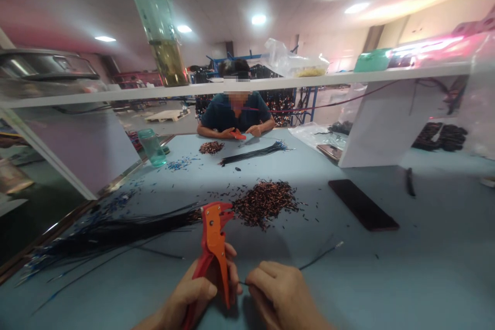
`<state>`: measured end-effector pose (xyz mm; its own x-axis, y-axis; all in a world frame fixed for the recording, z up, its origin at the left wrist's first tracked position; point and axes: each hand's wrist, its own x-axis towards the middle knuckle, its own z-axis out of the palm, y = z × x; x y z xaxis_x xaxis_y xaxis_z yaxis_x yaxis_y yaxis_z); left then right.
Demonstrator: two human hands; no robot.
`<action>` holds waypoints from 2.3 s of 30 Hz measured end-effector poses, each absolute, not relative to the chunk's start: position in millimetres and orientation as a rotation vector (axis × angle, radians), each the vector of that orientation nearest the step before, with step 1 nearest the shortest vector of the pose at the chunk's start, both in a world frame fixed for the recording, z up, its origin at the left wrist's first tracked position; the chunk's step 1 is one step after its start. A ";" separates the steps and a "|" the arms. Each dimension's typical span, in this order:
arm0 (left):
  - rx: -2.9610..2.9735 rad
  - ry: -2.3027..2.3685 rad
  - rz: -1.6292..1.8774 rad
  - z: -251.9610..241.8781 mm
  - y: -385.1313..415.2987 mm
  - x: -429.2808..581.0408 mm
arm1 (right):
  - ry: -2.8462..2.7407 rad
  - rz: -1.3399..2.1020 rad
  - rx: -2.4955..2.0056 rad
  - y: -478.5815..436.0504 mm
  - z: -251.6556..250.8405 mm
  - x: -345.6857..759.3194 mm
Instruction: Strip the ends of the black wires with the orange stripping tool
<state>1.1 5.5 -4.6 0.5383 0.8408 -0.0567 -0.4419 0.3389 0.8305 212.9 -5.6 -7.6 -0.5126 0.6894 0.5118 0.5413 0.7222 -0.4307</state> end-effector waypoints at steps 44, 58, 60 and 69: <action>0.898 0.477 0.812 -2.5 9.4 -0.1 | -1.975 0.520 -1.324 0.1 -5.4 230.9; 0.872 0.357 0.482 2.5 7.7 2.9 | -1.514 0.881 -1.263 4.2 10.5 239.2; 0.886 0.401 0.372 6.9 6.0 3.2 | -1.395 0.966 -1.273 5.0 7.5 242.3; 0.943 0.567 0.264 13.2 0.8 1.0 | -1.401 1.477 -1.032 -2.4 9.1 240.6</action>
<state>1.0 0.8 13.2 0.8245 0.4514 -0.3413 0.0286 0.5691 0.8217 240.6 -2.4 9.1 -0.3153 0.9488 -0.0188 -0.0312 -0.0302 -0.9991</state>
